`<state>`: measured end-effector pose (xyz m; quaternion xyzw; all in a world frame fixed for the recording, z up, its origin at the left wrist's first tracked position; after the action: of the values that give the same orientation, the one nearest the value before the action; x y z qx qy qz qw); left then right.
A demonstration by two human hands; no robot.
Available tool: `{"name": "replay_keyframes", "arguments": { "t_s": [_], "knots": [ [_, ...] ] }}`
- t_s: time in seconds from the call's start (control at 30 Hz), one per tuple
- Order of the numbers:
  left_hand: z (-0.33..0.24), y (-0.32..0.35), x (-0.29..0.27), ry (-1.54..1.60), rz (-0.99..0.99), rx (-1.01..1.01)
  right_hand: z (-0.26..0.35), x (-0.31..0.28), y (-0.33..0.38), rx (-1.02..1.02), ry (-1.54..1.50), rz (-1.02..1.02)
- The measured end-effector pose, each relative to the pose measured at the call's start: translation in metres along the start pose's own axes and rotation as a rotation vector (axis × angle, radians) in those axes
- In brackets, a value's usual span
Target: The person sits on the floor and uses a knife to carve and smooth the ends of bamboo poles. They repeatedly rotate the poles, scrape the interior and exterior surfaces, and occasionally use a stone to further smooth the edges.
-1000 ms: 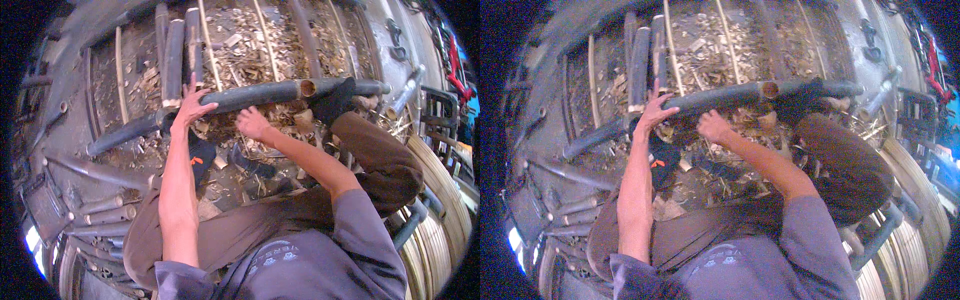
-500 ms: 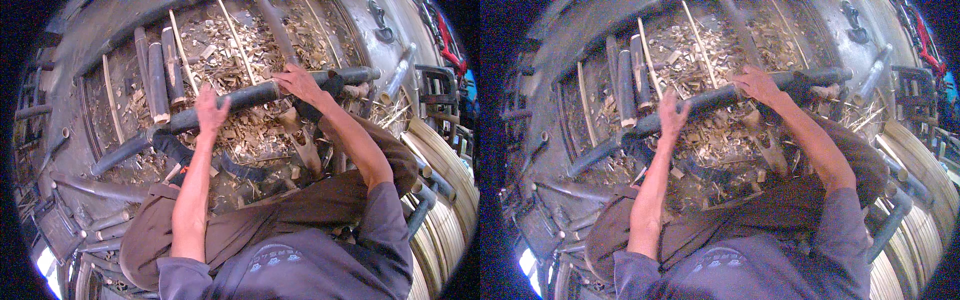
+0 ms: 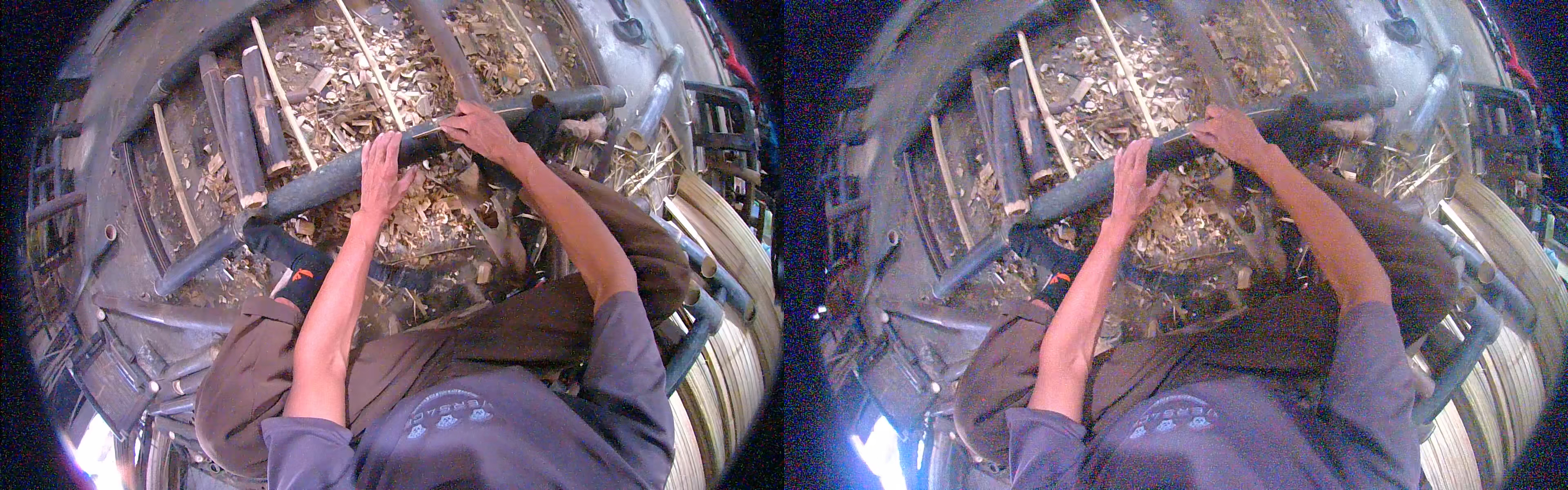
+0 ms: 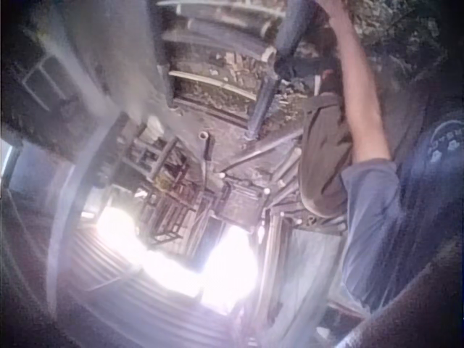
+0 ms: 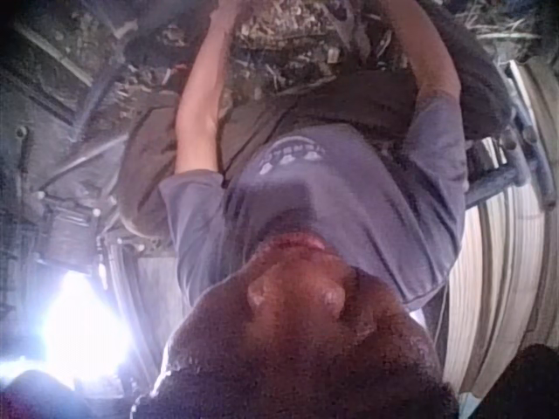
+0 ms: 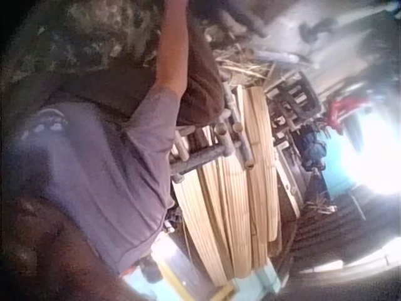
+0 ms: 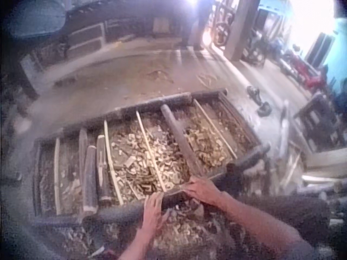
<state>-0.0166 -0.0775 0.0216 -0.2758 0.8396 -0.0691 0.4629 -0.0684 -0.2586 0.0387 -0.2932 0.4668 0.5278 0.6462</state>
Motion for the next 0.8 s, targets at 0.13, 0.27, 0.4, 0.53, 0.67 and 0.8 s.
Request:
{"name": "replay_keyframes", "arguments": {
  "t_s": [0.13, 0.27, 0.4, 0.53, 0.67, 0.8],
  "knots": [
    [-0.009, -0.004, 0.002, -0.096, 0.137, 0.032, 0.000, -0.002, 0.003, -0.019, -0.002, -0.062],
    [-0.002, 0.001, 0.011, -0.216, 0.173, 0.008, 0.003, -0.001, 0.004, 0.001, 0.030, -0.089],
    [-0.004, -0.002, 0.013, -0.182, 0.158, 0.000, -0.005, 0.004, 0.011, 0.047, -0.014, -0.090],
    [-0.005, 0.000, 0.011, -0.167, 0.138, 0.001, -0.003, 0.006, 0.014, 0.029, -0.013, -0.111],
    [-0.003, 0.002, 0.007, -0.137, 0.150, 0.021, 0.000, 0.005, 0.013, -0.013, 0.034, -0.139],
    [0.031, 0.016, -0.044, -0.166, -0.089, -0.081, 0.030, -0.006, 0.010, -0.145, 0.096, -0.204]
  ]
}}
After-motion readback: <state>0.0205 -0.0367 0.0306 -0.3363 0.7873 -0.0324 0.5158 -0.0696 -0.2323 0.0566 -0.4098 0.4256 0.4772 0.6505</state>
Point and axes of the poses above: each hand's wrist, its own y-axis away from the middle knuckle, its own x-axis out of the palm, z = x × y, the point moved 8 cm from there along -y, towards the middle knuckle, and after that the axes turned 15 degrees about x, right-handed, at the moved point
